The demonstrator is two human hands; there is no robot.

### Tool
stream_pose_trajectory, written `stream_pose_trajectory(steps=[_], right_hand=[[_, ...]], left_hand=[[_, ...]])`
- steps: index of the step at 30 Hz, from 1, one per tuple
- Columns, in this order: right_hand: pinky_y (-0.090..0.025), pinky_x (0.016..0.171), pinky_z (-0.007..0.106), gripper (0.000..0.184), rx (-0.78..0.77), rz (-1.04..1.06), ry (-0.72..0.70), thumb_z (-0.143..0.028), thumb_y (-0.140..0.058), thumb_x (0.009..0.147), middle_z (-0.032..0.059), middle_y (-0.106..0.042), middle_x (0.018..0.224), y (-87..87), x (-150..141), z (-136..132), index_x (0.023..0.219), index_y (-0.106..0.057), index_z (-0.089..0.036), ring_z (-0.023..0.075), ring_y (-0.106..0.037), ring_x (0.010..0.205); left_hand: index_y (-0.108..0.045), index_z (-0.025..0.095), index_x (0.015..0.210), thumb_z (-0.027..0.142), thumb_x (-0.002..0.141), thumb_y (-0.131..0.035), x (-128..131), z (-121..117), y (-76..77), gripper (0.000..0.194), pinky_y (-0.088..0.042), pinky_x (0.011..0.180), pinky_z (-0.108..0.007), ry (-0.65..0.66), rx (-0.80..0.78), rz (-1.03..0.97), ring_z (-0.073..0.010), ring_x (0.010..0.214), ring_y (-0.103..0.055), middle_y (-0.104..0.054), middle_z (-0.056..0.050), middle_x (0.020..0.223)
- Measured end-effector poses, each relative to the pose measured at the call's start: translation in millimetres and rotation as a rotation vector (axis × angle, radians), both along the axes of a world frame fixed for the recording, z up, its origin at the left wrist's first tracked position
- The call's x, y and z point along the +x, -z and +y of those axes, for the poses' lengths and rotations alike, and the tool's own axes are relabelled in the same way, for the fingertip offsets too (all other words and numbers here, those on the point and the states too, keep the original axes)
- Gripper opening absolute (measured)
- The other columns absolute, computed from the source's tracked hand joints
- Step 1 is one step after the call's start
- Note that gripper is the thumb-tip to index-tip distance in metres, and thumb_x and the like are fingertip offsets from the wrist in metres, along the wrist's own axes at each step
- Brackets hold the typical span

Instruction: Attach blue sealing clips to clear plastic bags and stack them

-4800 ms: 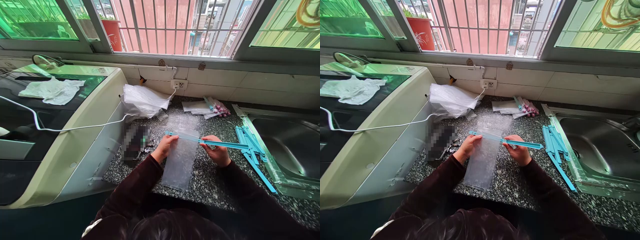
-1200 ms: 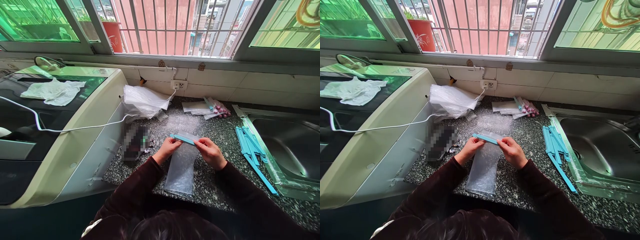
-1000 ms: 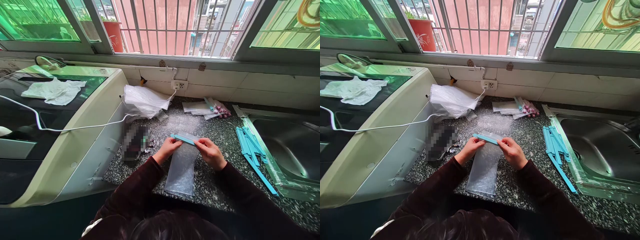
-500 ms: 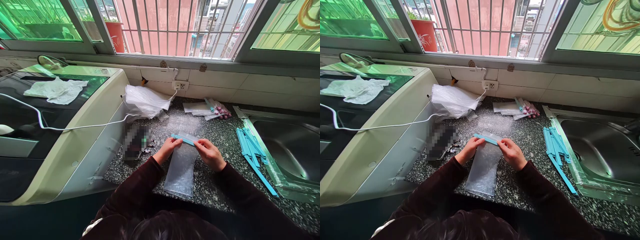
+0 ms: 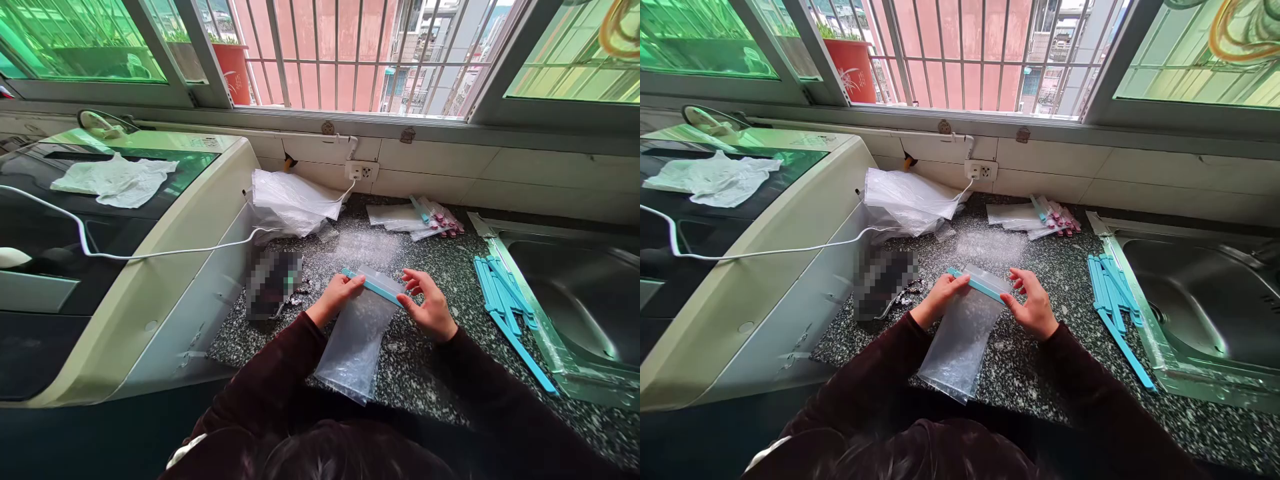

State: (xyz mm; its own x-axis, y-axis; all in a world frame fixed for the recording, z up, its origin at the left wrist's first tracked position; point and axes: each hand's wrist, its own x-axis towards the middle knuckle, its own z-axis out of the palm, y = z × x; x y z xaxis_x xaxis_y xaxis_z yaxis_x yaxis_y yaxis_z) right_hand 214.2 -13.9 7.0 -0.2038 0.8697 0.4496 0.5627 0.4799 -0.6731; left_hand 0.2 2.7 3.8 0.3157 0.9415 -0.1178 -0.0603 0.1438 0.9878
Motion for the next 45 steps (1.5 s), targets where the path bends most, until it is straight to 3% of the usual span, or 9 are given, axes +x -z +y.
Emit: stream_pose_trajectory(steps=[5,9,13,19,27,45], right_hand=[[-0.048,0.068,0.030,0.053,-0.578,0.186,-0.185,-0.061,-0.056,0.070,0.0064,-0.063,0.088,-9.4,-2,2,0.098,-0.058,-0.016,0.0193,-0.059,0.079],[-0.042,0.057,0.025,0.048,-0.704,0.171,-0.195,-0.059,-0.064,0.062,0.0008,-0.057,0.068,-13.2,-5,0,0.079,-0.059,-0.014,0.0136,-0.051,0.062],[-0.036,0.053,0.024,0.042,-0.694,0.128,-0.190,-0.055,-0.063,0.064,-0.0013,-0.051,0.058,-13.3,-6,-2,0.067,-0.057,-0.014,0.0104,-0.044,0.055],[-0.034,0.051,0.023,0.038,-0.606,0.114,-0.196,-0.052,-0.061,0.067,-0.0021,-0.048,0.056,-11.7,-6,-2,0.065,-0.057,-0.014,0.0094,-0.041,0.053],[-0.036,0.053,0.023,0.034,-0.504,0.090,-0.158,-0.048,-0.060,0.070,-0.0017,-0.049,0.057,-10.0,-5,-3,0.068,-0.060,-0.014,0.0105,-0.043,0.055],[-0.038,0.055,0.024,0.033,-0.434,0.067,-0.138,-0.047,-0.059,0.071,-0.0005,-0.052,0.059,-10.7,-5,-3,0.069,-0.061,-0.015,0.0120,-0.046,0.058]], left_hand=[[-0.039,0.016,0.050,0.067,0.065,-0.053,0,-1,-0.6,0.055,-0.016,0.046,-0.024,0.091,0.066,0.040,-0.0048,0.045,-0.025,-0.031,0.005,0.049],[-0.038,0.016,0.051,0.066,0.068,-0.050,-1,0,1.2,0.054,-0.016,0.046,-0.024,0.141,0.105,0.072,-0.0050,0.045,-0.024,-0.030,0.005,0.049],[-0.035,0.017,0.053,0.066,0.068,-0.051,-1,0,3.5,0.053,-0.017,0.047,-0.024,0.158,0.124,0.061,-0.0053,0.047,-0.024,-0.029,0.005,0.051],[-0.039,0.016,0.054,0.065,0.066,-0.054,-1,0,-0.6,0.052,-0.021,0.050,-0.024,0.119,0.136,0.081,-0.0070,0.052,-0.028,-0.031,0.004,0.055],[-0.046,0.016,0.056,0.060,0.065,-0.057,-3,0,-16.6,0.046,-0.023,0.052,-0.024,-0.063,0.237,0.092,-0.0080,0.053,-0.029,-0.035,0.005,0.053],[-0.042,0.017,0.051,0.060,0.068,-0.054,-3,0,-14.8,0.048,-0.026,0.054,-0.024,-0.078,0.311,0.133,-0.0094,0.055,-0.031,-0.036,0.004,0.054]])
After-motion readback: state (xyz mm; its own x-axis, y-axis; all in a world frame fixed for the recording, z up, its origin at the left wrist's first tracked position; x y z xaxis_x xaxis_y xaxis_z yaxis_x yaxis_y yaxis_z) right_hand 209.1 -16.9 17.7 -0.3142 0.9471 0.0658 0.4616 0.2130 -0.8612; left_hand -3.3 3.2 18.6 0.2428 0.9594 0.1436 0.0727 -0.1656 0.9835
